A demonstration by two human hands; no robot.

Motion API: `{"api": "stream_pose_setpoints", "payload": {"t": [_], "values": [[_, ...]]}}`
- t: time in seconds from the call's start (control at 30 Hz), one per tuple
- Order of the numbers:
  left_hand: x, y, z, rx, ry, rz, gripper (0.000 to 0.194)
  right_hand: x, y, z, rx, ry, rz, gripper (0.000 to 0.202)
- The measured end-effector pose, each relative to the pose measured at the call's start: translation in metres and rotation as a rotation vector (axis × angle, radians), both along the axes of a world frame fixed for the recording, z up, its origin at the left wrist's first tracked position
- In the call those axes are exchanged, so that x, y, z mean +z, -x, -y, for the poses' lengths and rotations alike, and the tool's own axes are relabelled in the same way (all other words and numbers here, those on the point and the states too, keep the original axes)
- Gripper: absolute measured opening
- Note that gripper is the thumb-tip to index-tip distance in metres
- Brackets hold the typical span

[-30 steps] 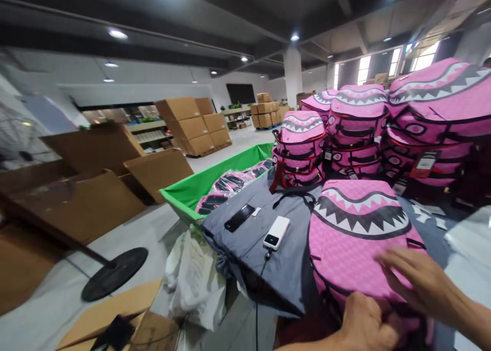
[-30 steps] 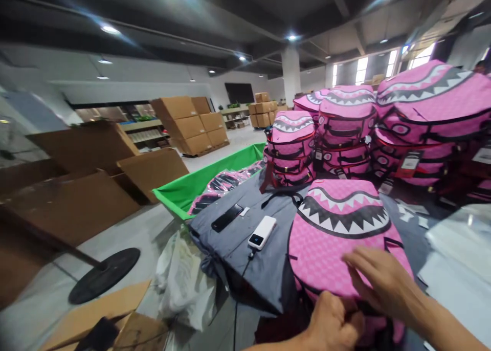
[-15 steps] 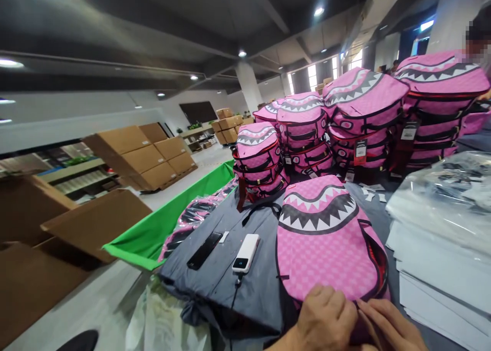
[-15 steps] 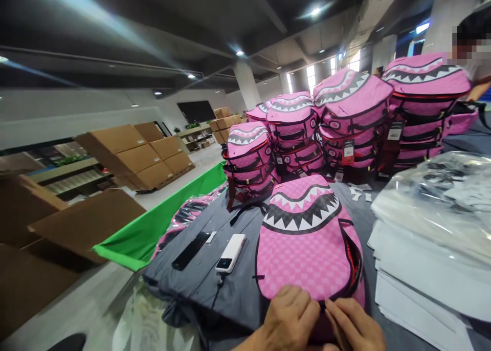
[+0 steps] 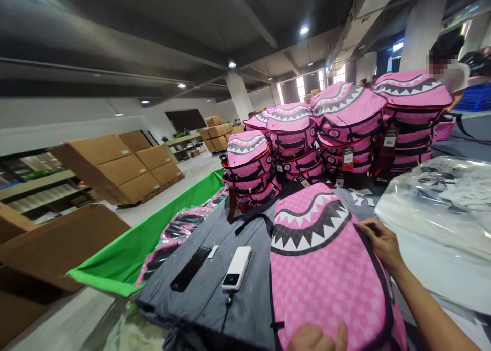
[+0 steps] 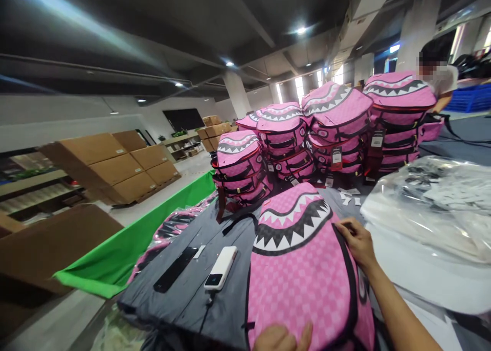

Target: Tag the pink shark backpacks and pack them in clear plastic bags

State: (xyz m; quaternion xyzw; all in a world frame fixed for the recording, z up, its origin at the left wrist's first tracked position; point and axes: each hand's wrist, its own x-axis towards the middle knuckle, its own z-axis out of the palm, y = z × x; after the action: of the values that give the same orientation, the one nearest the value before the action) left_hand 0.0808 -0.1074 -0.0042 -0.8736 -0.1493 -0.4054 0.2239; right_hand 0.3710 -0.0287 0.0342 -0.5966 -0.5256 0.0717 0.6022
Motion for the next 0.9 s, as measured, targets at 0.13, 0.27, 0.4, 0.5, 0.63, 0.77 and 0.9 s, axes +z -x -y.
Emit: {"api": "stream_pose_setpoints", "payload": {"t": [0.13, 0.27, 0.4, 0.5, 0.63, 0.77, 0.9], "values": [[0.04, -0.019, -0.02, -0.003, 0.104, -0.042, 0.025, -0.009, -0.007, -0.04, 0.002, 0.065, 0.071, 0.059], [0.031, -0.024, -0.013, -0.111, 0.204, 0.046, 0.027, -0.052, -0.001, 0.035, -0.037, 0.099, 0.137, 0.042], [-0.015, -0.029, 0.014, -0.045, 0.331, -0.076, 0.016, -0.108, 0.041, 0.143, 0.049, 0.075, 0.311, 0.015], [-0.032, -0.05, 0.024, 0.114, 0.464, -0.306, 0.016, -0.136, 0.071, 0.166, 0.02, 0.16, 0.351, 0.044], [-0.01, -0.076, 0.017, 0.227, 0.741, -0.607, 0.027, -0.137, 0.072, 0.142, -0.085, 0.1, 0.378, 0.03], [0.035, -0.081, 0.0, 0.247, 1.054, -0.628, 0.026, -0.122, 0.048, 0.133, -0.082, 0.065, 0.562, 0.021], [0.068, -0.102, -0.014, 0.137, 1.248, -0.456, 0.032, -0.133, 0.048, 0.149, 0.028, 0.289, 0.556, 0.029]]}}
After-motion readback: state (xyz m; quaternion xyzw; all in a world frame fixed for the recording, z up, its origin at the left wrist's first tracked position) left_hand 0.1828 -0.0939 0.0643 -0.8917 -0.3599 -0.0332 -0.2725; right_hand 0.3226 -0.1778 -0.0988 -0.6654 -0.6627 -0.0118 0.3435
